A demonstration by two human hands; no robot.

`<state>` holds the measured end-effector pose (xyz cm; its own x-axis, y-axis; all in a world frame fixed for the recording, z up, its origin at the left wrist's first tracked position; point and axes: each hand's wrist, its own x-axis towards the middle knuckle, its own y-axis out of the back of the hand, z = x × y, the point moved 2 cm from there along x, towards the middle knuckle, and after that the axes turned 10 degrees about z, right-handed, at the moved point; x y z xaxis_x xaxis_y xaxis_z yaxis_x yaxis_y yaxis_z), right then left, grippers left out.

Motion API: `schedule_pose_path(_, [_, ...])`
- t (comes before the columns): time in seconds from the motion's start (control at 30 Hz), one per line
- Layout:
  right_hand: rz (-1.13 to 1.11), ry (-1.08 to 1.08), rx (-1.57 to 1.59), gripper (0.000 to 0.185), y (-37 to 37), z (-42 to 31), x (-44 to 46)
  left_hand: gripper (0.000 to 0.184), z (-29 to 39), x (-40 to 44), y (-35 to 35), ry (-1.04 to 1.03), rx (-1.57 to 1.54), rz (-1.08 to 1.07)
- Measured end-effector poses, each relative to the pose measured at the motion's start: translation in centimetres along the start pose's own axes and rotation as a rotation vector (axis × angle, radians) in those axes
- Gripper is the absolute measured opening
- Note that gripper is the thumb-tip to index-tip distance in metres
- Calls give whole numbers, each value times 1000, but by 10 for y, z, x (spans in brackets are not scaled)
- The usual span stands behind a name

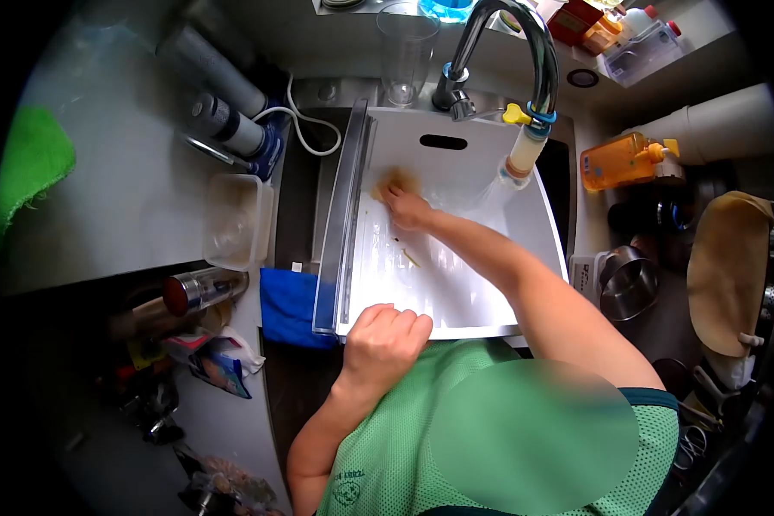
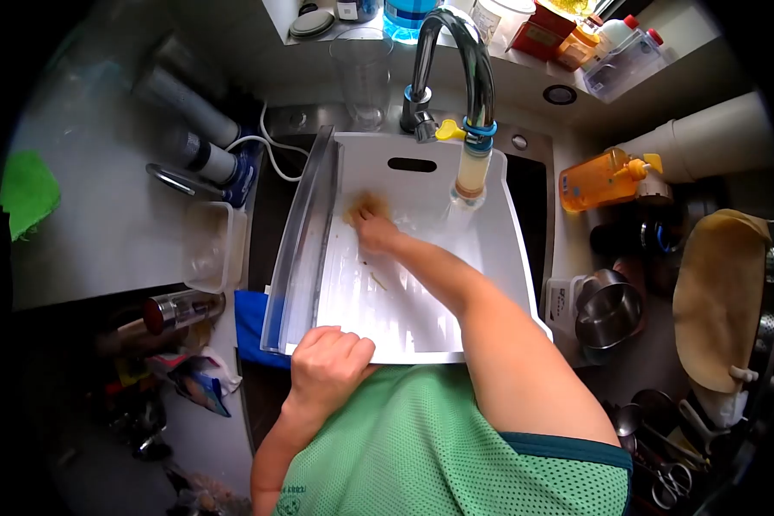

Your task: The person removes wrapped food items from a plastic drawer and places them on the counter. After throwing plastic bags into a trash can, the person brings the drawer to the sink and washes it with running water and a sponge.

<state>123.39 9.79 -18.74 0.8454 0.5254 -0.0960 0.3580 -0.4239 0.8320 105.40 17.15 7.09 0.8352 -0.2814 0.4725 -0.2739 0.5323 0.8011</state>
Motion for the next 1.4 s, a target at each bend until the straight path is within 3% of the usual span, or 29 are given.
schedule_pose_path(0.03, [1,-2,4,48,9,-12,-2,15,0,-2,1,-8,12,0])
schedule_pose_path(0.1, [-485,184,-98,46,21,-45,-23,19,0,-2,1,17,6,-20])
schedule_pose_path(0.13, [-431,46,207,41,23,-57,-45,28,1,-2,0,41,-4,-44])
schedule_pose_path(0.17, [-287,473,152,36,-5,-48,-71,28,1,-2,0,40,-17,-45])
schedule_pose_path(0.2, [-383,659,152,30,38,-72,-90,28,0,0,0,45,-19,-30])
schedule_pose_path(0.27, [-392,554,-30,30,68,-56,-91,29,1,-2,0,47,-25,-18])
schedule_pose_path(0.4, [-377,-176,-247,27,99,27,-55,29,2,-7,0,31,-3,-9])
schedule_pose_path(0.43, [-375,-177,-253,27,100,22,-59,30,2,-6,-1,32,0,-2])
schedule_pose_path(0.53, [-445,218,-12,29,73,-12,-109,30,2,-5,-1,29,-11,31])
schedule_pose_path(0.57, [-638,348,61,27,91,-45,-121,30,2,-4,-2,29,-11,35])
schedule_pose_path(0.67, [-568,289,88,24,71,-13,-104,17,1,-4,-1,15,-6,71])
schedule_pose_path(0.73, [-488,95,-265,29,88,16,-74,32,2,-8,-2,10,12,40])
schedule_pose_path(0.8, [-278,-182,-318,27,58,100,-63,32,2,-7,-1,13,16,38])
schedule_pose_path(0.83, [-284,-184,-319,27,72,85,-65,32,2,-8,-1,19,17,29])
schedule_pose_path(0.9, [-984,114,-500,21,109,40,-80,33,2,-7,-2,23,13,42])
schedule_pose_path(0.97, [-1377,193,-247,19,94,32,-117,33,2,-6,-3,18,11,59])
schedule_pose_path(1.0, [-1461,199,-254,21,98,19,-134,33,2,-6,-3,16,7,62])
schedule_pose_path(1.07, [-1505,11,-174,24,92,31,-135,33,2,-7,-3,12,6,63])
schedule_pose_path(1.17, [-1505,-157,-145,26,82,59,-111,33,3,-10,-4,6,2,46])
schedule_pose_path(1.3, [-1155,-91,-398,32,104,77,-69,32,5,-8,-9,12,29,70])
schedule_pose_path(1.33, [-1154,-91,-402,32,101,89,-66,32,5,-8,-10,14,40,79])
schedule_pose_path(1.4, [-533,22,-568,25,91,124,-64,32,6,-10,-11,17,48,75])
